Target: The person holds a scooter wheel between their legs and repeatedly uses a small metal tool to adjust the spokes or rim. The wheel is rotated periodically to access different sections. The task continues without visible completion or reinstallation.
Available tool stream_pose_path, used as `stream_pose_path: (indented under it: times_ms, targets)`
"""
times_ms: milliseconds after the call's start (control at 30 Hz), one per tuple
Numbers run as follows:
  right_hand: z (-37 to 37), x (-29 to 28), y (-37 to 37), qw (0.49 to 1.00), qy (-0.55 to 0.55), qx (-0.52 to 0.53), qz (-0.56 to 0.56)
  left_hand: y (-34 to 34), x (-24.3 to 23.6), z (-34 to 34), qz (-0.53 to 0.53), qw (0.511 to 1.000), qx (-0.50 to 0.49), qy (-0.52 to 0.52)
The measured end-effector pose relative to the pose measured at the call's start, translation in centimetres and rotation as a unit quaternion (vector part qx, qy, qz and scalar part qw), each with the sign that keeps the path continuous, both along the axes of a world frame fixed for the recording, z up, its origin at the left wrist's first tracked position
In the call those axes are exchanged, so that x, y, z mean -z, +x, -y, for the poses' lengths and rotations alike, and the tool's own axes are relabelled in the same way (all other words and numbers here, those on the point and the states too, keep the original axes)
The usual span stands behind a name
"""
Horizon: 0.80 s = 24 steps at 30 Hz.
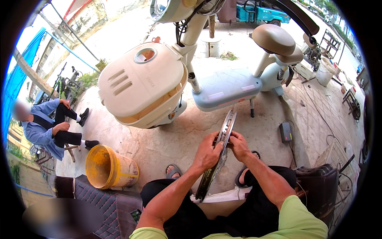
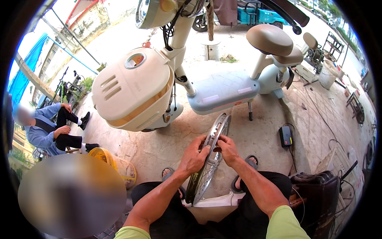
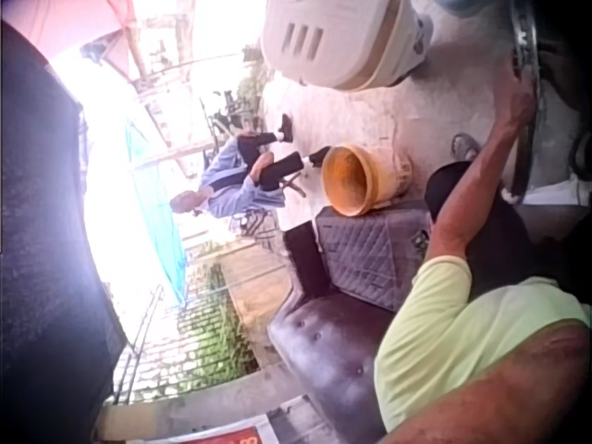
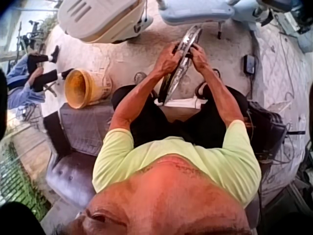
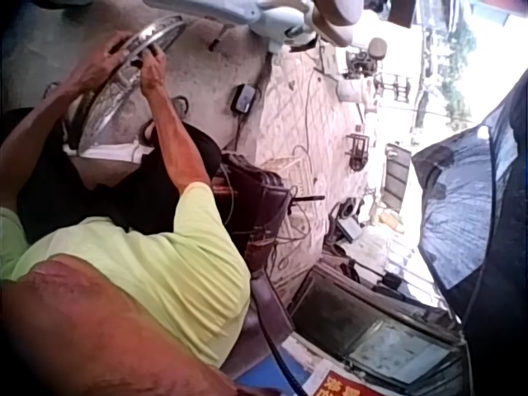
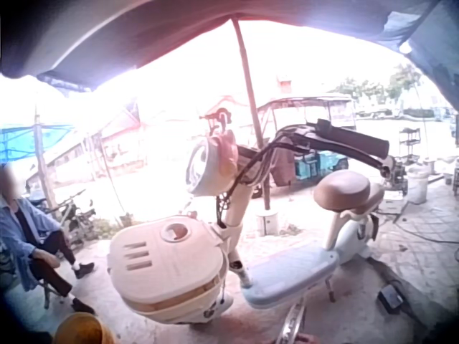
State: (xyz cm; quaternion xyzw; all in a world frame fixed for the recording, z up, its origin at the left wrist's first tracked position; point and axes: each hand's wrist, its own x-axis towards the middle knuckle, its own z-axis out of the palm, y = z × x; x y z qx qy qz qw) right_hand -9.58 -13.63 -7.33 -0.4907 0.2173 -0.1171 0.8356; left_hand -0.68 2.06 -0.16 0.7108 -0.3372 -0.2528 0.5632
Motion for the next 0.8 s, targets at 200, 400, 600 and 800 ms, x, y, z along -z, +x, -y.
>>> stream_pose_path:
  times_ms: [200, 400, 600, 800]
  targets:
    - [-0.4, -0.7, 0.4, 1.0, 0.006, 0.004, -0.006, 0.2, 0.9, -0.2, 0.002, 1.0, -0.006, -0.006]
    - [-0.1, -0.1, 0.2, 1.0, -0.001, 0.011, -0.003, -0.2, 0.7, 0.2, 0.013, 1.0, -0.007, -0.01]
    - [0.3, 1.1, -0.3, 0.999, -0.015, 0.032, -0.018, -0.5, 0.8, 0.5, 0.011, 1.0, 0.0, 0.009]
    - [-0.4, 1.1, 0.6, 0.999, -0.035, 0.01, -0.014, 0.3, 0.7, -0.7, 0.06, 0.998, -0.005, 0.014]
